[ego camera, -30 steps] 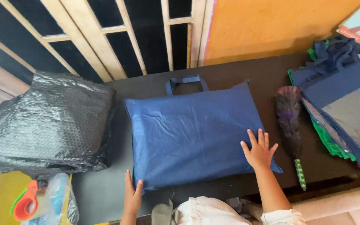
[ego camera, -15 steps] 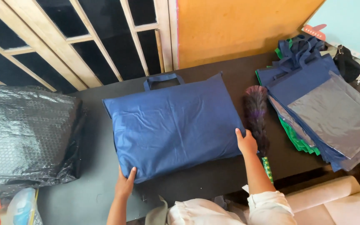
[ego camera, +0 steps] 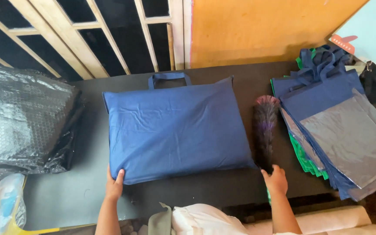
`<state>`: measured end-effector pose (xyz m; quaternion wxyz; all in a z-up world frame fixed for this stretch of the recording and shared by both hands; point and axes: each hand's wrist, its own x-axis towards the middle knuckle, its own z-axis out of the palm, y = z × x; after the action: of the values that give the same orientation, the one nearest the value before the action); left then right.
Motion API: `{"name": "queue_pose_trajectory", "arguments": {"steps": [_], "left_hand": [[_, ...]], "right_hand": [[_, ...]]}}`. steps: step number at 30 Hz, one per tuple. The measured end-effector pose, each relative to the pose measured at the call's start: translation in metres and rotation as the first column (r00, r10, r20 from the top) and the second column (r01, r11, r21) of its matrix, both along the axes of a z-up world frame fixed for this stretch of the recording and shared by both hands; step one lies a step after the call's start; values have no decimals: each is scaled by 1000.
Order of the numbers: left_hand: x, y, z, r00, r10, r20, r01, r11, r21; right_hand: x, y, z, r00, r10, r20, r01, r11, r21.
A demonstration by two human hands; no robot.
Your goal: Preparing a blue tote bag for shipping by inserting a card, dusting the surface, and wrapping it in black bubble wrap.
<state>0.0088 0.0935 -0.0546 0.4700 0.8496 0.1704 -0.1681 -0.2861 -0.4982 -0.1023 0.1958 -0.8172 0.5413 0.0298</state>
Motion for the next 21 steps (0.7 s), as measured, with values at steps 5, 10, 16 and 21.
{"name": "queue_pose_trajectory", "arguments": {"steps": [5,10,16,21], "left_hand": [[-4,-7,3,999,38,6,-38,999,-23],[-1,0,-19,999,26,46,-24,999,-43],[-5,-4,48,984,45,-174,-85,969,-231],[0,-5,70,960,-37,-276,-25,976,-218]], "right_hand": [[-34,-42,-27,982,88,165,-6,895,-445],[-49,-78,-18,966,-192,-172,140,952,-273],[2,-37,-13,804,36,594,81,982,-170],[74,35,49,739,-443,507,-20,738,674]]}}
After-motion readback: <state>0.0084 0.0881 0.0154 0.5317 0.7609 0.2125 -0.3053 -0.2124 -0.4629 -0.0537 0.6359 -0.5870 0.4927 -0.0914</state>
